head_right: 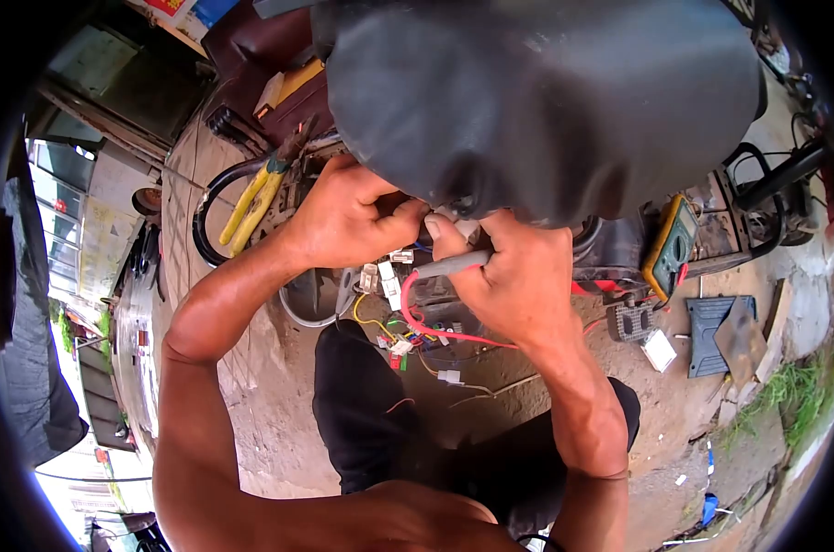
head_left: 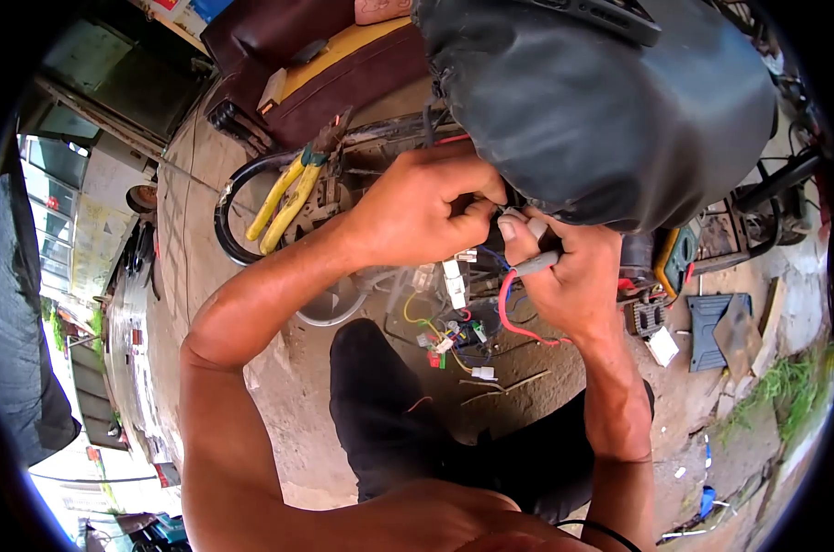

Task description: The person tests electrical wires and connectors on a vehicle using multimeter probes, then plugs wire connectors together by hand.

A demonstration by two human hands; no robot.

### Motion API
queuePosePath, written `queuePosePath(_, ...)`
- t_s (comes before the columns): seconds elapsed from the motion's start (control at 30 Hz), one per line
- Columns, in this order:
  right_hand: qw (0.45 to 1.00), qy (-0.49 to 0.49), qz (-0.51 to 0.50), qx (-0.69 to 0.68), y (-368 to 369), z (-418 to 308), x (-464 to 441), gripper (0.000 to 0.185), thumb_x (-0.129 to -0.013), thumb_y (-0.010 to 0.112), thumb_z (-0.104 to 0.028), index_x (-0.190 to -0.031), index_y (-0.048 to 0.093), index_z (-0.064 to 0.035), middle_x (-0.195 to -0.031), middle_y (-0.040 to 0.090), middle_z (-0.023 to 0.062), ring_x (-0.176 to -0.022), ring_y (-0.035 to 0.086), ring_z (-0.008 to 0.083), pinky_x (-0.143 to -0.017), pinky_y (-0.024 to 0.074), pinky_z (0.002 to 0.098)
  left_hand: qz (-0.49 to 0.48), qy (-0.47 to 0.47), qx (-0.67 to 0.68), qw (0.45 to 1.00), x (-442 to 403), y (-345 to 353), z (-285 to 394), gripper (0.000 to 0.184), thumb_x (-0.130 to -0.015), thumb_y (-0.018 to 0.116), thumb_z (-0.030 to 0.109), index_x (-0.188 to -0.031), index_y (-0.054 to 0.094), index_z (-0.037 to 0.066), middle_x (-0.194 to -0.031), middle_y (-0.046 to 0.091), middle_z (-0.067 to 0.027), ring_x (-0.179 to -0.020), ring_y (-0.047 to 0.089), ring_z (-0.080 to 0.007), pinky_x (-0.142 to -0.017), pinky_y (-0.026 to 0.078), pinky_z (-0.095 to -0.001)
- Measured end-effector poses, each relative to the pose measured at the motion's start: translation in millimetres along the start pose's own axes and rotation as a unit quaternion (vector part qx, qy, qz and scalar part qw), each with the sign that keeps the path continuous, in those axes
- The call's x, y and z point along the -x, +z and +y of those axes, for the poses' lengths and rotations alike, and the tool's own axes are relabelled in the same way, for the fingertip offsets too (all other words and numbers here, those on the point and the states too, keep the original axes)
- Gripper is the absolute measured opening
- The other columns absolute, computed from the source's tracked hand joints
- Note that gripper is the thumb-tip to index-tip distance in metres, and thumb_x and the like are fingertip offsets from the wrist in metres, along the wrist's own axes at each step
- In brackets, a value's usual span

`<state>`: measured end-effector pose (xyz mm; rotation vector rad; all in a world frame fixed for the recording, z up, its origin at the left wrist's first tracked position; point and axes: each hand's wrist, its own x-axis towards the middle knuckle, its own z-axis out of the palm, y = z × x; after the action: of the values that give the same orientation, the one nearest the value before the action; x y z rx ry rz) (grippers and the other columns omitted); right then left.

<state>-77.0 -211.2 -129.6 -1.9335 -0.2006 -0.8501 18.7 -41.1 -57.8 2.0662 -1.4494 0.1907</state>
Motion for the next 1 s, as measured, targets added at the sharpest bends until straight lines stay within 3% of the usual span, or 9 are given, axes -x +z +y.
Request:
queuePosePath(0.3, 1.000, -0.012, -0.002, 0.025, -1.3, -4.4, -3.7, 0.018, -0.088, 0.074, -0.015, -0.086, 0.070, 0.0015, -0.060, 0.058, 0.0090, -0.053, 0.049, 0.0155, -0.055, 0.0446, 0.0324, 0.035, 0.042, -0.023, 0.998, -0.7, 1.7, 5.8, 0.012, -0.079, 0.065, 0.001, -0.091, 0.068, 0.004, -0.089, 0.067, -0.0112, -0.078, 0.069, -0.0311, -0.067, 0.057, -0.0397)
queuePosePath(0.5, 1.000, 0.020, 0.012, -0.009, 0.7, -7.0, -2.8, 0.020, -0.089, 0.075, -0.017, -0.086, 0.070, 0.0026, -0.058, 0.057, 0.0087, -0.052, 0.049, 0.0145, -0.054, 0.0445, 0.0311, 0.017, 0.013, -0.031, 0.999, -0.5, 1.9, 2.6, 0.009, -0.080, 0.064, 0.003, -0.089, 0.066, 0.005, -0.087, 0.066, -0.0118, -0.078, 0.068, -0.0323, -0.066, 0.056, -0.0411)
queuePosePath(0.6, 1.000, 0.024, 0.014, -0.008, 1.5, -4.8, -0.4, 0.019, -0.088, 0.075, -0.016, -0.086, 0.071, 0.0020, -0.058, 0.058, 0.0099, -0.050, 0.052, 0.0170, -0.053, 0.0452, 0.0316, 0.013, 0.020, -0.011, 1.000, -2.0, 2.0, 0.6, 0.008, -0.079, 0.064, 0.003, -0.087, 0.066, 0.005, -0.086, 0.066, -0.0123, -0.078, 0.067, -0.0322, -0.066, 0.055, -0.0418)
queuePosePath(0.73, 0.997, -0.063, 0.039, 0.023, 4.3, 1.7, 1.9, 0.019, -0.087, 0.074, -0.017, -0.085, 0.072, 0.0014, -0.057, 0.057, 0.0125, -0.046, 0.057, 0.0258, -0.050, 0.0453, 0.0332, -0.008, -0.022, 0.019, 1.000, 0.7, 1.1, 2.4, 0.008, -0.079, 0.064, 0.003, -0.087, 0.066, 0.004, -0.085, 0.066, -0.0125, -0.077, 0.067, -0.0315, -0.067, 0.055, -0.0405)
queuePosePath(0.83, 1.000, 0.007, 0.012, -0.001, -0.4, -4.3, 2.3, 0.021, -0.086, 0.075, -0.019, -0.086, 0.072, 0.0017, -0.057, 0.057, 0.0129, -0.047, 0.058, 0.0271, -0.050, 0.0454, 0.0337, -0.001, -0.023, 0.028, 0.999, -0.1, 2.9, 1.7, 0.008, -0.079, 0.065, 0.003, -0.087, 0.066, 0.004, -0.085, 0.066, -0.0124, -0.077, 0.067, -0.0313, -0.067, 0.055, -0.0396)
queuePosePath(1.0, 0.999, -0.020, 0.026, 0.026, 0.7, -3.5, 2.7, 0.021, -0.085, 0.076, -0.019, -0.088, 0.073, 0.0015, -0.056, 0.057, 0.0134, -0.047, 0.060, 0.0283, -0.050, 0.0455, 0.0337, 0.017, -0.005, 0.026, 1.000, 1.1, 5.1, -1.1, 0.008, -0.079, 0.066, 0.003, -0.087, 0.067, 0.005, -0.085, 0.066, -0.0121, -0.077, 0.067, -0.0314, -0.066, 0.055, -0.0399)
